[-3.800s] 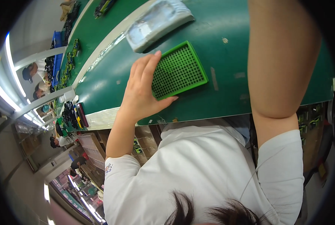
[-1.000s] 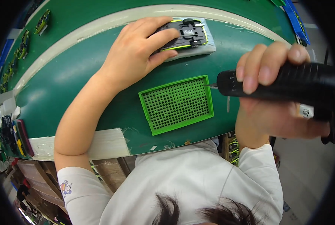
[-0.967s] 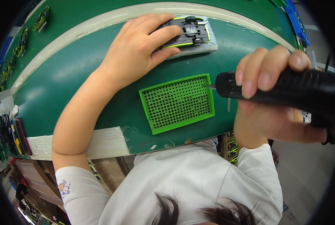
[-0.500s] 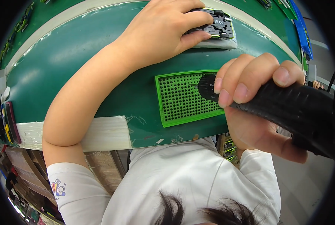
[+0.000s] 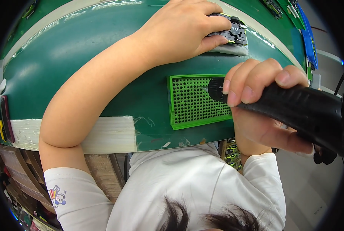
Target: The person assembles toy cars by taking each car from a conveyor belt, driving screws into the underside of the car using an electric screwdriver, and placing the finished cars into a partitioned box.
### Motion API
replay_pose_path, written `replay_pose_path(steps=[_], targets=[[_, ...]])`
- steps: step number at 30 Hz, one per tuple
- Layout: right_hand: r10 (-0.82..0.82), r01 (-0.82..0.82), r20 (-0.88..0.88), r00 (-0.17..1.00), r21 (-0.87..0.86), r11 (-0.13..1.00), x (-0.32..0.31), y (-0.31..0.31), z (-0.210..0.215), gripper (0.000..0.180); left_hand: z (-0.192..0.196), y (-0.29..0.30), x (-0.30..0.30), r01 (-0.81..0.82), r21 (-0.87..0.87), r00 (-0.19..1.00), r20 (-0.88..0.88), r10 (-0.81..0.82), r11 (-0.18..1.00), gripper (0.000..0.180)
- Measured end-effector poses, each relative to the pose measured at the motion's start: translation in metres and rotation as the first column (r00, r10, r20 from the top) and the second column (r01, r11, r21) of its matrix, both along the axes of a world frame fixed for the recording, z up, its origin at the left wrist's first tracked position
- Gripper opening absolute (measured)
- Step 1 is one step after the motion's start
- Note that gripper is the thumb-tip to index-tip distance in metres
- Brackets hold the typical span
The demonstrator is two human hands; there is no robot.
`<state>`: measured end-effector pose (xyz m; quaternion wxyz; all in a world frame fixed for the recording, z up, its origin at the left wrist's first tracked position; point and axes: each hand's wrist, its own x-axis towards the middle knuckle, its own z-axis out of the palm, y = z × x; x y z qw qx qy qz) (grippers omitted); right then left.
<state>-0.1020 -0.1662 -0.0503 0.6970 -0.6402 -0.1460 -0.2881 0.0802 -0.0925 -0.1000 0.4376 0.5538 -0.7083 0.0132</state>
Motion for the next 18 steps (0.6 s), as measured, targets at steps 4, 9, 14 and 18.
replay_pose_path(steps=[4,9,14,18], targets=[[0.014,-0.014,-0.005,1.0,-0.013,1.0,0.0034,-0.0016,-0.002,0.1,0.0038,0.0031,-0.0013,-0.012,0.077,0.999,-0.05,0.016,0.997,0.025],[-0.037,0.037,-0.02,0.999,0.016,0.999,0.0013,0.0015,-0.0022,0.101,0.0012,0.0038,0.0016,0.003,0.058,1.0,-0.03,-0.001,0.998,0.027],[-0.005,0.005,0.016,1.0,-0.018,1.0,0.003,0.0017,-0.0022,0.101,0.0002,0.0032,-0.0008,0.004,0.046,0.999,-0.055,-0.001,0.999,0.028],[-0.027,0.026,0.007,1.0,0.007,1.0,0.0032,0.0051,-0.0009,0.098,0.0002,0.003,-0.0015,-0.008,0.002,0.999,-0.051,0.008,1.0,0.026]])
